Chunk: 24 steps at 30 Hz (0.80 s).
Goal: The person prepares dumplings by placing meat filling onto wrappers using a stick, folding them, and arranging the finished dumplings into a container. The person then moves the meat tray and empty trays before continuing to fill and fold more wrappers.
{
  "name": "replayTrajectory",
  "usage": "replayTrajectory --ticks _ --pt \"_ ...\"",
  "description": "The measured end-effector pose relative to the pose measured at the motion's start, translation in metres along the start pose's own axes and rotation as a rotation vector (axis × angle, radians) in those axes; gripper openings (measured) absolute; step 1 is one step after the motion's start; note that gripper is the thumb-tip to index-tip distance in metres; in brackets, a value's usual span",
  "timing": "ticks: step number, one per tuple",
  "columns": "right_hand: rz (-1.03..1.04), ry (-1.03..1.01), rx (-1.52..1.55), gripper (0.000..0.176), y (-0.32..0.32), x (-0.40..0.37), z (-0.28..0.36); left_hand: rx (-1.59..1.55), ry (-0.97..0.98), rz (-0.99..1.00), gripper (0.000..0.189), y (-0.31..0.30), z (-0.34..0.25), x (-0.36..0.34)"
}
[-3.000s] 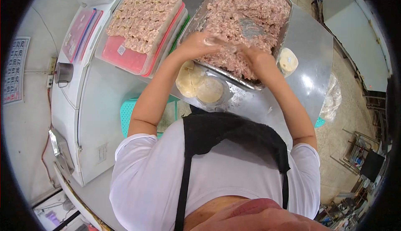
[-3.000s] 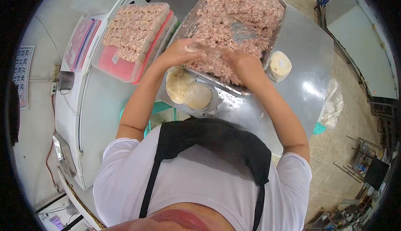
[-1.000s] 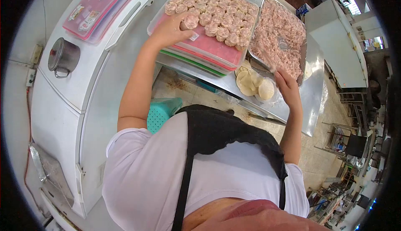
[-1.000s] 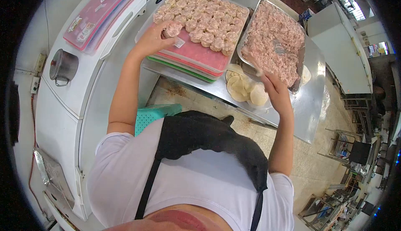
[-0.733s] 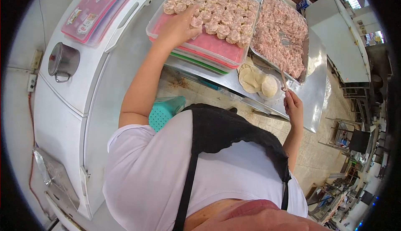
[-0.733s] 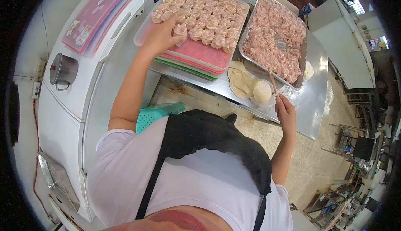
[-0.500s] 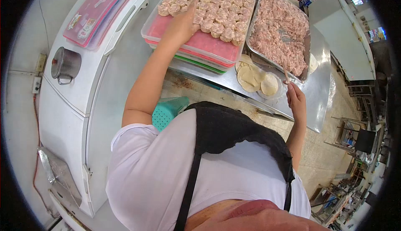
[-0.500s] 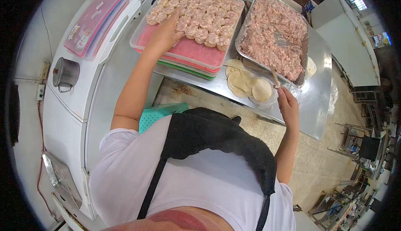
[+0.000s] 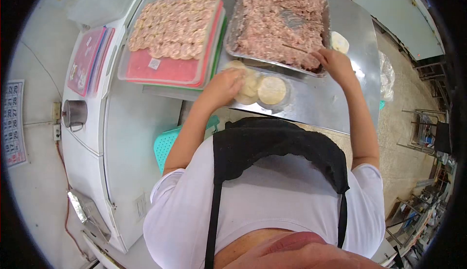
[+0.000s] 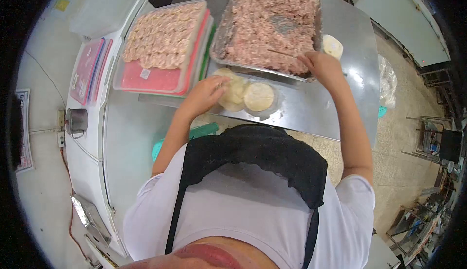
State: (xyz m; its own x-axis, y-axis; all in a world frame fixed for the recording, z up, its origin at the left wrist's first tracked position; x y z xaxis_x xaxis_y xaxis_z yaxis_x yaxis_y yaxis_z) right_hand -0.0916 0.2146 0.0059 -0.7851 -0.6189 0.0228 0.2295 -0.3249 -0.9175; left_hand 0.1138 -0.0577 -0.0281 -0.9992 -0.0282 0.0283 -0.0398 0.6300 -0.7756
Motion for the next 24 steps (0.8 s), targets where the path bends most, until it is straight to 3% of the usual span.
replayTrajectory --ticks 2,3,4,7,10,11,12,14,15,18,20,22,24 --pt "0.067 -0.057 -0.161 0.046 -0.016 0.023 -0.021 0.102 -0.037 -0.072 0.033 0.046 0.044 0.033" --pt "0.062 -0.054 -0.156 0.046 -0.023 0.036 -0.032 0.151 -0.109 -0.243 0.034 0.049 0.061 0.049" --pt "0.018 -0.107 -0.203 0.044 -0.030 0.049 -0.041 0.199 -0.177 -0.412 0.035 0.048 0.065 0.060" --pt "-0.047 -0.248 -0.304 0.036 -0.040 0.085 -0.061 0.319 -0.300 -0.535 0.039 0.062 0.063 0.073" --pt "-0.123 -0.386 -0.425 0.025 -0.036 0.107 -0.068 0.276 -0.307 -0.531 0.042 0.058 0.053 0.074" --pt "-0.172 -0.426 -0.492 0.020 -0.030 0.109 -0.069 0.209 -0.495 -0.409 0.038 0.059 0.058 0.071" --pt "-0.169 -0.428 -0.486 0.020 -0.020 0.105 -0.068 0.213 -0.501 -0.407 0.038 0.055 0.053 0.066" --pt "-0.113 -0.453 -0.490 0.014 -0.002 0.086 -0.061 0.265 -0.428 -0.367 0.032 0.050 0.045 0.061" --pt "-0.114 -0.454 -0.488 0.014 -0.004 0.078 -0.059 0.357 -0.347 -0.483 0.023 0.051 0.038 0.055" --pt "-0.110 -0.348 -0.375 0.013 -0.010 0.068 -0.064 0.381 -0.210 -0.525 0.018 0.052 -0.009 0.035" --pt "-0.058 -0.310 -0.337 0.012 -0.003 0.069 -0.066 0.240 -0.034 -0.449 0.014 0.067 -0.043 0.030" --pt "-0.052 -0.377 -0.339 0.012 0.018 0.065 -0.047 0.119 0.133 -0.247 0.013 0.085 -0.068 0.032" --pt "-0.054 -0.449 -0.345 0.013 0.030 0.060 -0.037 0.184 0.124 -0.234 0.014 0.096 -0.076 0.035"
Point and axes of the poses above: each hand's wrist, its own x-axis towards the middle knuckle, its own y-axis out of the palm, z = x × y, the point moved 4 cm from there along x, towards the middle knuckle, and after that the axes turned 5 degrees about x, right-handed, at the moved point
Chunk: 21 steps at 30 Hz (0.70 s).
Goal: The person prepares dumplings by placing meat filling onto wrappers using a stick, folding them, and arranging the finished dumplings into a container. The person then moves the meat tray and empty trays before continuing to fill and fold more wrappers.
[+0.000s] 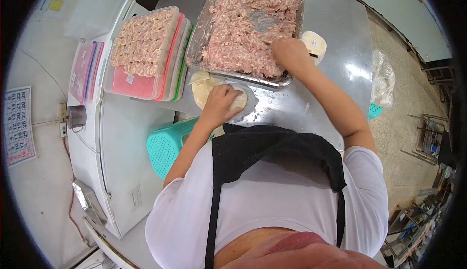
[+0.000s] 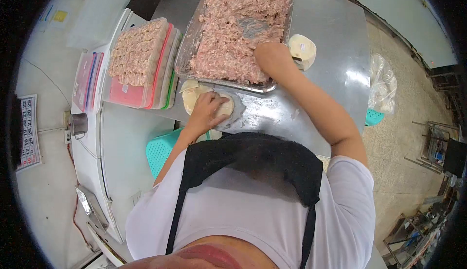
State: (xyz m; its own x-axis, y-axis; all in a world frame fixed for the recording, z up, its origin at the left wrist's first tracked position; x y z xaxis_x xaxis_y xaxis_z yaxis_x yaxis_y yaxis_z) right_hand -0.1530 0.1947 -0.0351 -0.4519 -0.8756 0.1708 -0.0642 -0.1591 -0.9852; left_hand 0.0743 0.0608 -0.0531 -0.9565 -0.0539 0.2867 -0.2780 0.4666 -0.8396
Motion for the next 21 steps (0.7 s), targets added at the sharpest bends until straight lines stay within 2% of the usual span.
replayTrajectory --ticks 2,3,4,6,7,10,11,12,14,16,18,20,21 --pt "-0.042 0.038 0.073 0.011 0.003 -0.001 0.003 0.063 -0.004 0.012 0.016 0.003 0.007 -0.004" --pt "0.044 0.104 0.120 0.013 0.004 -0.002 0.002 0.024 -0.036 0.055 0.022 0.008 0.021 -0.007" --pt "0.048 0.096 0.115 0.013 0.007 -0.003 0.008 -0.018 -0.071 0.096 0.030 0.013 0.031 -0.008" --pt "0.011 0.156 0.278 0.017 0.015 -0.005 0.023 -0.065 -0.050 0.127 0.032 0.020 0.047 -0.007" --pt "-0.045 0.025 0.280 0.027 0.004 -0.008 0.039 -0.104 -0.023 0.158 0.034 0.016 0.047 -0.004" --pt "-0.050 0.006 0.232 0.034 -0.010 0.002 0.066 -0.060 -0.021 0.160 0.025 -0.006 0.015 0.001" --pt "-0.094 -0.023 0.251 0.036 -0.009 0.004 0.071 -0.024 0.090 0.017 0.019 -0.001 0.017 -0.004" --pt "-0.085 -0.038 0.250 0.036 -0.006 0.005 0.077 -0.027 0.075 0.009 0.019 0.001 0.022 -0.006" --pt "-0.014 -0.046 0.262 0.037 0.001 0.005 0.089 -0.101 0.038 0.129 0.021 0.006 0.035 -0.007" --pt "0.024 -0.033 0.305 0.039 0.007 0.002 0.104 -0.137 0.037 0.104 0.018 0.003 0.041 -0.006" --pt "0.137 0.083 0.427 0.039 0.007 0.007 0.101 -0.375 -0.003 0.034 0.014 -0.004 0.047 -0.004" --pt "0.213 0.148 0.526 0.041 0.002 0.016 0.098 -0.431 -0.002 -0.012 0.013 -0.014 0.053 -0.002" --pt "0.256 0.231 0.684 0.038 0.003 0.020 0.094 -0.478 0.006 -0.049 0.014 -0.021 0.056 0.000"
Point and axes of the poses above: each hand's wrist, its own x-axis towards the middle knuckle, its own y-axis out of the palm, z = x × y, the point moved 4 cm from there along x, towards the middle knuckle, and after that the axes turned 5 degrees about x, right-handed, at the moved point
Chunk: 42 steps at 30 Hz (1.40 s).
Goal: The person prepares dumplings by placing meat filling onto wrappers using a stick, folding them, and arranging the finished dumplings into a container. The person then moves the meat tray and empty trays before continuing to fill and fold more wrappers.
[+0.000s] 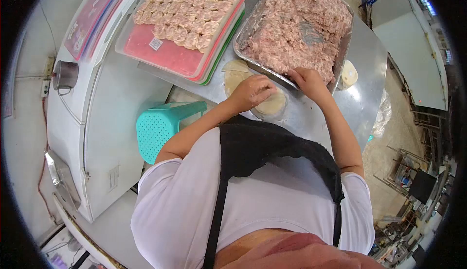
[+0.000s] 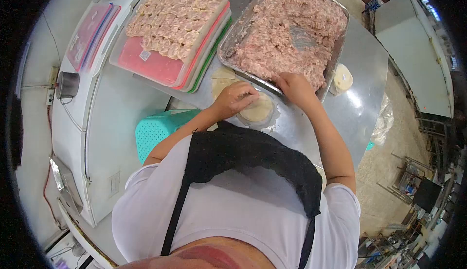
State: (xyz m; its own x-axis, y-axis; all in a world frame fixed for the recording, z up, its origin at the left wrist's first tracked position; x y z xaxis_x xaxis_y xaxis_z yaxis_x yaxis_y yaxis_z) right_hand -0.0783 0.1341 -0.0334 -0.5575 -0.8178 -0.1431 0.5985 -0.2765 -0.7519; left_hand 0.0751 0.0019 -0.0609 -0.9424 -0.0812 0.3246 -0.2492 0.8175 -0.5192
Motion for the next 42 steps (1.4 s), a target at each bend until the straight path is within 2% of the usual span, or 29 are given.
replayTrajectory --ticks 1,3,4,5,6,7,8,9,11,12,13,15,16,19,21,22,24,25,27,29,30,31,32,34,35,37,39,41,42 --pt "0.034 0.079 0.164 0.036 -0.002 0.001 -0.004 -0.011 0.002 -0.007 0.014 -0.004 0.002 0.002" --pt "0.061 0.124 0.112 0.037 -0.010 0.021 -0.011 -0.574 -0.360 0.040 0.018 -0.004 0.018 0.002" --pt "0.017 0.084 -0.077 0.038 -0.020 0.034 -0.006 -0.583 -0.361 0.034 0.018 -0.007 0.016 0.003" --pt "-0.027 0.039 -0.263 0.039 -0.028 0.045 0.001 -0.941 -0.515 -0.068 0.019 -0.007 0.017 0.004" --pt "-0.019 0.038 -0.271 0.039 -0.031 0.053 0.010 -1.300 -0.665 -0.173 0.022 -0.005 0.018 0.002" --pt "-0.090 -0.018 -0.457 0.035 -0.035 0.060 0.024 -1.308 -0.664 -0.179 0.022 -0.005 0.020 0.000" --pt "-0.164 -0.077 -0.642 0.032 -0.035 0.064 0.036 -1.252 -0.614 -0.056 0.025 -0.001 0.020 -0.001" --pt "-0.159 -0.080 -0.648 0.032 -0.030 0.066 0.041 -1.192 -0.562 0.065 0.029 0.003 0.020 -0.003" --pt "-0.099 -0.248 -0.842 0.020 -0.011 0.066 0.057 -1.131 -0.528 0.115 0.031 0.008 0.028 -0.009" --pt "-0.157 -0.318 -0.806 0.015 -0.005 0.055 0.074 -1.064 -0.498 0.172 0.033 0.012 0.032 -0.013" --pt "-0.155 -0.319 -0.809 0.015 0.006 0.052 0.081 -1.067 -0.496 0.170 0.033 0.017 0.037 -0.018" --pt "-0.008 -0.322 -0.766 0.016 0.032 0.046 0.081 -1.339 -0.691 0.021 0.040 0.023 0.046 -0.029" --pt "-0.007 -0.331 -0.767 0.016 0.035 0.040 0.080 -1.338 -0.689 0.012 0.040 0.020 0.045 -0.031" --pt "-0.035 -0.245 -0.595 0.025 0.033 0.028 0.068 -1.179 -0.776 0.074 0.042 0.018 0.046 -0.041" --pt "-0.046 -0.078 -0.173 0.038 0.026 0.026 0.049 -0.790 -0.609 0.259 0.040 0.013 0.044 -0.038" --pt "0.007 -0.005 0.010 0.038 0.024 0.026 0.038 -0.784 -0.611 0.255 0.040 0.009 0.039 -0.039" --pt "-0.020 0.010 0.080 0.039 0.018 0.025 0.016 -1.552 -0.710 0.020 0.033 0.001 0.020 -0.037" --pt "-0.049 0.032 0.144 0.041 0.014 0.024 0.013 -1.548 -0.712 0.015 0.033 0.000 0.013 -0.032" --pt "-0.050 0.097 0.234 0.043 -0.004 0.024 0.009 -1.208 -0.659 -0.180 0.030 -0.004 0.010 -0.020" --pt "-0.169 0.090 0.453 0.042 -0.023 0.020 0.008 -1.156 -0.671 -0.264 0.036 0.008 0.015 0.002" --pt "-0.114 0.066 0.613 0.038 -0.030 0.017 0.011 -1.326 -0.600 -0.352 0.038 0.008 0.011 0.017" --pt "-0.117 0.064 0.616 0.038 -0.030 0.016 0.008 -1.494 -0.521 -0.438 0.041 0.005 0.006 0.032" --pt "-0.165 0.047 0.609 0.037 -0.032 0.016 0.004 -1.491 -0.519 -0.432 0.041 0.003 0.001 0.048" --pt "-0.211 0.026 0.622 0.032 -0.030 0.012 0.010 -1.574 -0.346 -0.494 0.051 -0.010 -0.014 0.078" --pt "-0.220 0.028 0.623 0.032 -0.028 0.010 0.004 -1.574 -0.346 -0.484 0.051 -0.016 -0.021 0.088" --pt "-0.418 -0.391 0.113 0.031 -0.032 0.002 0.007 -1.635 -0.512 -0.613 0.074 -0.023 -0.024 0.097" --pt "-0.366 -0.401 0.015 0.031 -0.062 -0.006 0.008 -1.581 -0.474 -0.588 0.082 -0.015 -0.002 0.099" --pt "-0.197 -0.169 -0.380 0.028 -0.085 -0.024 0.027 -1.579 -0.465 -0.620 0.083 -0.006 0.012 0.098" --pt "-0.301 -0.236 -0.283 0.027 -0.087 -0.026 0.023 -1.574 -0.367 -0.607 0.083 -0.001 0.019 0.102"
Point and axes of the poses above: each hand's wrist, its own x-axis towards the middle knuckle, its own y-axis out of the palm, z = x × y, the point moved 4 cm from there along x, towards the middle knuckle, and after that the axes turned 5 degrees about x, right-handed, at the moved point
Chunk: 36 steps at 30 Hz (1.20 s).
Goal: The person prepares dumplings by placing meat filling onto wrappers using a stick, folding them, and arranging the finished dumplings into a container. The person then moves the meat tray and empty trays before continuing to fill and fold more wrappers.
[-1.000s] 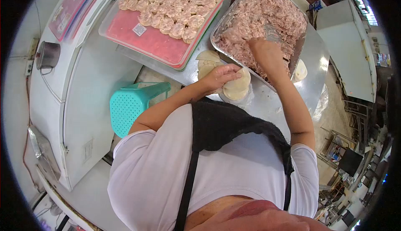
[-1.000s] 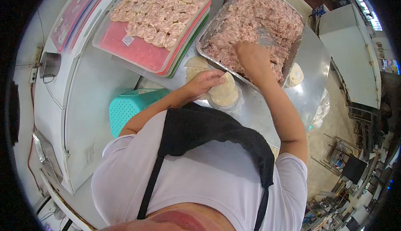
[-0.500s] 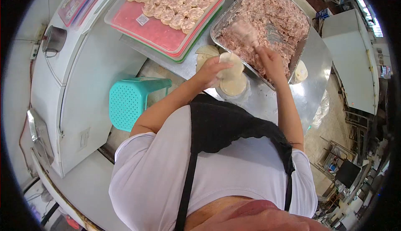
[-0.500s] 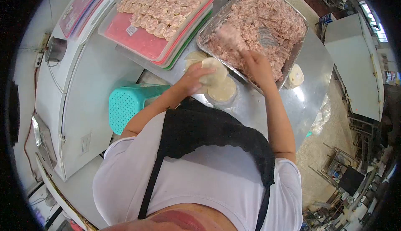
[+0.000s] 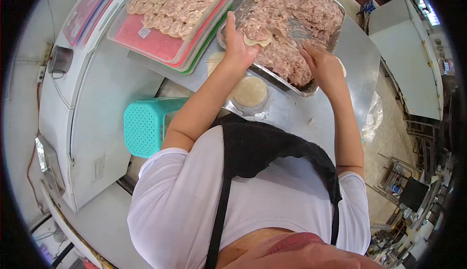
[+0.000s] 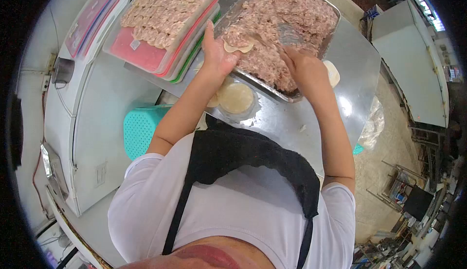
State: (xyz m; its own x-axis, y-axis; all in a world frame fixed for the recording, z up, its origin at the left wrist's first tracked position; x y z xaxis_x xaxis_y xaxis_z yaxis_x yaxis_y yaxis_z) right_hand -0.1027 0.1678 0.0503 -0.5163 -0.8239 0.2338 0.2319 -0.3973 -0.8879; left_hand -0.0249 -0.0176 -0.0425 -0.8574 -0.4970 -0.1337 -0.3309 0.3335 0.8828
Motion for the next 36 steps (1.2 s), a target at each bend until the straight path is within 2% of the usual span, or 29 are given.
replayTrajectory --ticks 1,3,5,7,8,9,11,12,13,14,15,16,17,18,19,20,21,22,24,25,27,28,30,31,32,33,34,35,36 --pt "-0.005 0.008 0.000 0.027 0.009 -0.003 -0.009 0.004 -0.008 0.004 0.083 0.013 0.002 -0.004" --pt "0.024 -0.110 0.045 0.027 0.022 -0.003 -0.014 -0.012 0.004 -0.119 0.080 0.034 0.005 -0.013" --pt "0.079 -0.098 -0.041 0.026 0.000 -0.001 -0.021 -0.040 -0.018 -0.112 0.082 0.042 0.004 -0.019" --pt "0.139 -0.062 -0.262 0.025 -0.027 -0.006 -0.002 0.005 -0.066 -0.199 0.081 0.043 0.002 -0.020" --pt "0.021 -0.138 -0.141 0.026 -0.026 -0.010 0.002 0.023 -0.068 -0.181 0.076 0.042 0.003 -0.018" --pt "0.018 -0.136 -0.140 0.026 -0.016 -0.011 -0.001 0.026 -0.068 -0.179 0.076 0.047 0.006 -0.015" --pt "0.023 -0.187 0.012 0.026 0.001 -0.012 -0.009 0.154 -0.032 -0.262 0.062 0.053 0.009 -0.011" --pt "0.060 -0.174 -0.047 0.025 -0.010 -0.007 -0.009 0.154 -0.029 -0.262 0.062 0.045 0.009 -0.006" --pt "0.056 -0.179 -0.046 0.025 -0.016 -0.004 -0.016 0.003 -0.027 -0.220 0.060 0.035 0.006 0.001" --pt "0.035 -0.152 0.200 0.029 -0.023 -0.004 -0.029 -0.141 -0.032 -0.175 0.059 0.026 0.004 0.009" --pt "0.011 -0.124 0.444 0.033 -0.029 -0.002 -0.038 -0.132 -0.035 -0.169 0.059 0.036 0.000 0.005" --pt "0.012 0.034 0.628 0.035 -0.031 -0.003 -0.044 0.060 -0.012 -0.019 0.053 0.059 -0.005 -0.006" --pt "0.009 0.035 0.628 0.035 -0.033 -0.003 -0.046 0.250 0.008 0.130 0.051 0.073 -0.007 -0.014" --pt "0.115 0.117 0.678 0.036 -0.030 -0.003 -0.050 0.475 0.001 0.301 0.061 0.076 -0.012 -0.019" --pt "0.224 0.198 0.726 0.036 -0.027 -0.003 -0.053 0.476 0.000 0.303 0.061 0.076 -0.012 -0.018" --pt "0.224 0.196 0.725 0.036 -0.031 -0.002 -0.052 0.870 0.137 0.319 0.062 0.078 -0.016 -0.018" --pt "0.311 0.205 0.733 0.036 -0.034 -0.003 -0.048 1.264 0.278 0.323 0.063 0.082 -0.019 -0.019" --pt "0.397 0.214 0.740 0.036 -0.036 -0.004 -0.045 1.266 0.282 0.320 0.063 0.081 -0.021 -0.016" --pt "0.384 0.169 0.658 0.035 -0.044 -0.006 -0.033 1.438 0.326 0.532 0.054 0.083 -0.018 -0.013" --pt "0.369 0.130 0.575 0.035 -0.046 -0.006 -0.030 1.440 0.326 0.530 0.054 0.081 -0.021 -0.011" --pt "0.355 0.054 0.608 0.034 -0.017 -0.006 -0.043 1.552 -0.101 0.607 0.044 0.068 -0.015 -0.007" --pt "0.337 -0.019 0.639 0.033 -0.003 -0.007 -0.050 1.549 -0.099 0.603 0.044 0.066 -0.014 -0.008" --pt "0.370 -0.041 0.655 0.031 0.011 0.000 -0.066 1.794 0.138 0.594 0.046 0.063 -0.014 -0.012" --pt "0.399 -0.064 0.673 0.029 0.014 0.002 -0.071 1.791 0.139 0.590 0.046 0.061 -0.013 -0.013" --pt "0.403 -0.067 0.672 0.029 0.016 0.002 -0.076 1.733 0.008 0.483 0.047 0.055 -0.013 -0.009" --pt "0.256 -0.115 0.388 0.027 0.008 0.006 -0.076 1.669 -0.117 0.375 0.047 0.049 -0.013 -0.006" --pt "0.105 -0.164 0.105 0.025 0.001 0.010 -0.073 1.669 -0.110 0.366 0.047 0.036 -0.008 -0.002" --pt "0.105 -0.176 0.104 0.025 0.003 0.008 -0.063 1.594 0.052 0.294 0.050 0.018 -0.005 0.005" --pt "0.009 -0.207 0.091 0.026 0.002 -0.001 -0.043 1.512 0.207 0.223 0.052 0.008 -0.007 0.007"
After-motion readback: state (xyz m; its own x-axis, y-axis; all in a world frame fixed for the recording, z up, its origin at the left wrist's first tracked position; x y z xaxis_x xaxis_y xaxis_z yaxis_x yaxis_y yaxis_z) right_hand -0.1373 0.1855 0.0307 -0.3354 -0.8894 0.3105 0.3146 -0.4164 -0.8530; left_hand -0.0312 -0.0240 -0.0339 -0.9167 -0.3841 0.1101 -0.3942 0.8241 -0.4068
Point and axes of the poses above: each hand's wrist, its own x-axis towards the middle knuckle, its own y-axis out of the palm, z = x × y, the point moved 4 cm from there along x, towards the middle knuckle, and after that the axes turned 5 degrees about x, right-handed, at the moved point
